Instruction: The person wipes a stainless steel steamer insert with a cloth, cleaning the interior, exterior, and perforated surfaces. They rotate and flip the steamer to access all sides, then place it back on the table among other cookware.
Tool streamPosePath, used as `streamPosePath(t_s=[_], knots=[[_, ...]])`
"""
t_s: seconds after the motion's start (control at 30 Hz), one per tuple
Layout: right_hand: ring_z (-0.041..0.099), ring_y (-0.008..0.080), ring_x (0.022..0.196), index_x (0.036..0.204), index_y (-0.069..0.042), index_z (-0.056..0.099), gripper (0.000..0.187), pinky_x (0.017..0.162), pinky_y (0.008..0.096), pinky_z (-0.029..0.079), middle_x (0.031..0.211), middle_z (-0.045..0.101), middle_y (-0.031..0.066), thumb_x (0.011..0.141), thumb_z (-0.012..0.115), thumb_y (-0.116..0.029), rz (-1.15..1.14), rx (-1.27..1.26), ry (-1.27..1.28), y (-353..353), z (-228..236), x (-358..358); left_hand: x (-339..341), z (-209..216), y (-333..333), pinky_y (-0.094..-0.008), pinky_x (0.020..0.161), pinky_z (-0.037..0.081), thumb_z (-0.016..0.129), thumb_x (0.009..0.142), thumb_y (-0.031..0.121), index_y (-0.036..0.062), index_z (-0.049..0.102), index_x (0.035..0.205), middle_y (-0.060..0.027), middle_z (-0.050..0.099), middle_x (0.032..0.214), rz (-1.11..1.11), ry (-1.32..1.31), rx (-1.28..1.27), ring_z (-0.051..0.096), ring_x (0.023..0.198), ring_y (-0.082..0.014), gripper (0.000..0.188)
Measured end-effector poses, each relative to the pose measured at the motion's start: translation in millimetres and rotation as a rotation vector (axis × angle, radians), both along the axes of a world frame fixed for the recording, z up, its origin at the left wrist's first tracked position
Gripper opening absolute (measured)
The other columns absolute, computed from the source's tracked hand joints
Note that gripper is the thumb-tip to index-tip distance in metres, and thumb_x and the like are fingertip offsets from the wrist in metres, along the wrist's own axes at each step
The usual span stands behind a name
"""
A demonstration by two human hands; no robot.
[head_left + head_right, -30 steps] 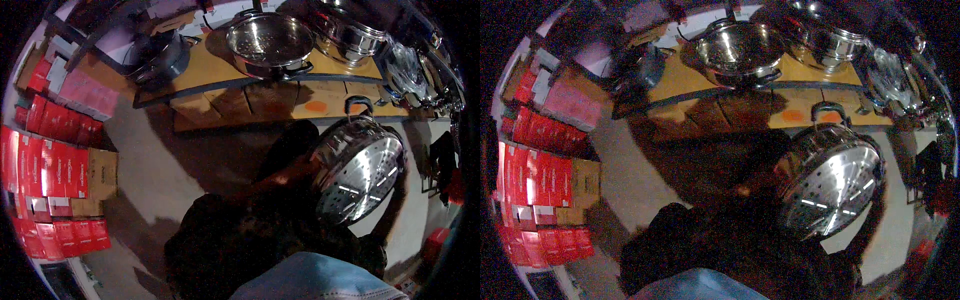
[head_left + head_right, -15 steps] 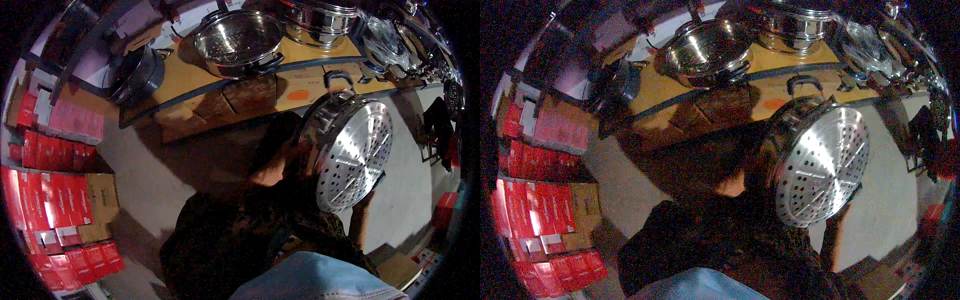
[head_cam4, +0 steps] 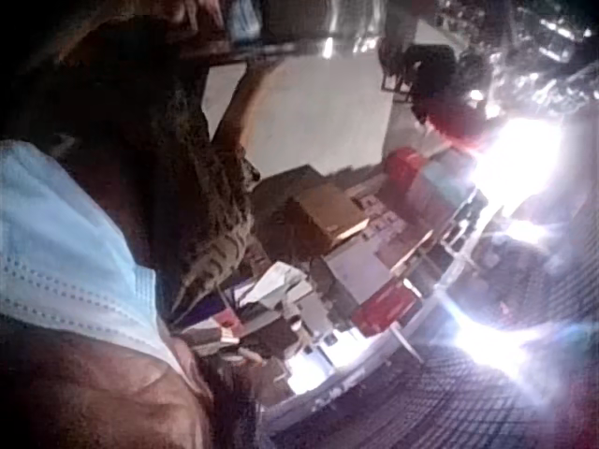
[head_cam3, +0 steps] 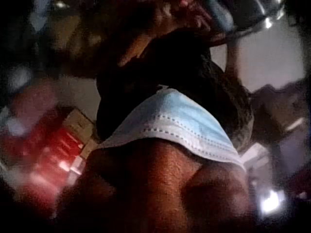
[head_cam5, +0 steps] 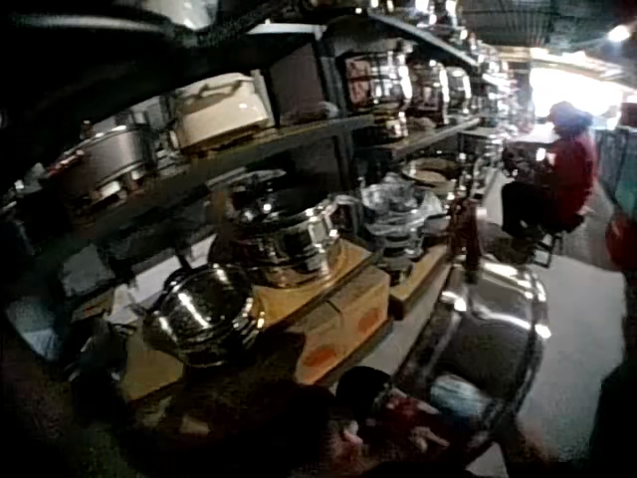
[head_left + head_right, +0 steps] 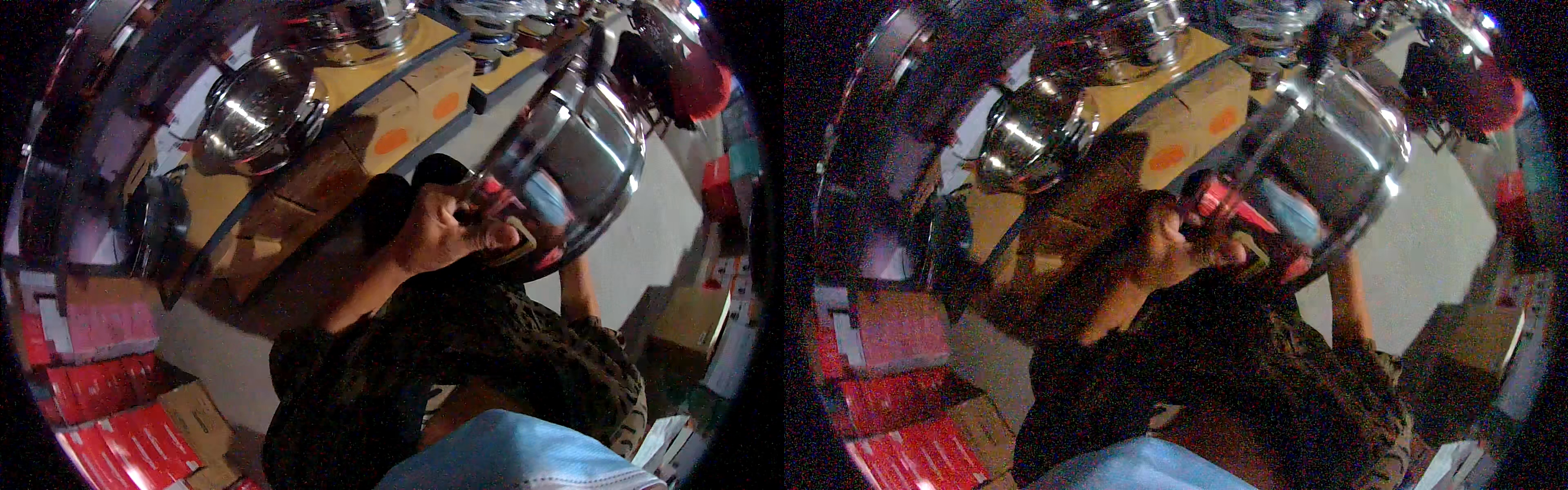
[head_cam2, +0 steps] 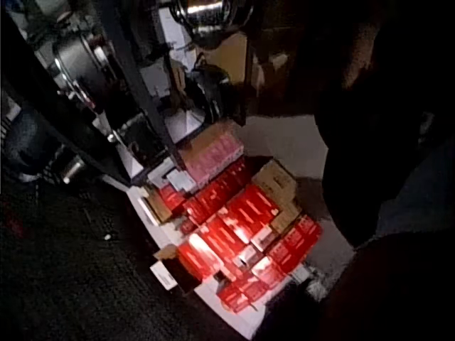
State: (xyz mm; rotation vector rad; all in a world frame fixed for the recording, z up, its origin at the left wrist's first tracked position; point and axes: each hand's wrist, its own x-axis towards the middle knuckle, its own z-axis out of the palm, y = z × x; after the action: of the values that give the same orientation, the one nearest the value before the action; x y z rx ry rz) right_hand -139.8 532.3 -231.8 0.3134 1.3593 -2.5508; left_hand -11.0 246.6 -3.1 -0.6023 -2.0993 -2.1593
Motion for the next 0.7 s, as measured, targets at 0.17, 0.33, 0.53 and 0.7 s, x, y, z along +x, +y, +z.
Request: streamPosePath(t_s=[0.17,0.33,0.53,0.7], knots=[[0.053,0.0209,0.099,0.121,-0.006,0.05,0.045,0.081,0.0395,0.046,0.113,0.056,0.0089,0.09,0.052,-0.039,-0.029,0.262,0.12,47,77,19,2,-15,14,-0.0342,0.058,0.05,0.073,0.075,0.032,0.0062,0.061,0.083,-0.0073,0.064,0.07,-0.122,0.418,-0.86,0.064,0.063,-0.023,0.03],[0.053,0.0199,0.097,0.119,-0.006,0.051,0.046,0.078,0.0382,0.045,0.111,0.057,0.0079,0.089,0.053,-0.041,0.026,0.352,0.184,50,98,38,10,-76,24,-0.0397,0.059,0.048,0.063,0.079,0.03,0.0109,0.051,0.076,-0.0064,0.057,0.067,-0.142,0.429,-1.013,0.062,0.065,-0.0266,0.022],[0.053,0.0129,0.074,0.111,-0.008,0.057,0.038,0.063,0.0265,0.042,0.095,0.06,0.0022,0.084,0.064,-0.033,0.07,0.444,-0.139,48,64,62,29,-114,36,-0.0381,0.059,0.048,0.063,0.075,0.023,0.0116,0.051,0.075,-0.0046,0.058,0.07,-0.139,0.469,-1.205,0.062,0.068,-0.024,0.016],[0.05,0.0102,0.066,0.101,-0.005,0.059,0.035,0.059,0.0257,0.041,0.078,0.058,-0.0005,0.079,0.069,-0.03,0.2,0.568,0.029,49,55,59,23,-78,35,-0.0378,0.074,0.049,0.072,0.071,0.025,0.0103,0.058,0.089,-0.0077,0.061,0.086,-0.268,0.225,-1.06,0.062,0.083,-0.0264,0.027]])
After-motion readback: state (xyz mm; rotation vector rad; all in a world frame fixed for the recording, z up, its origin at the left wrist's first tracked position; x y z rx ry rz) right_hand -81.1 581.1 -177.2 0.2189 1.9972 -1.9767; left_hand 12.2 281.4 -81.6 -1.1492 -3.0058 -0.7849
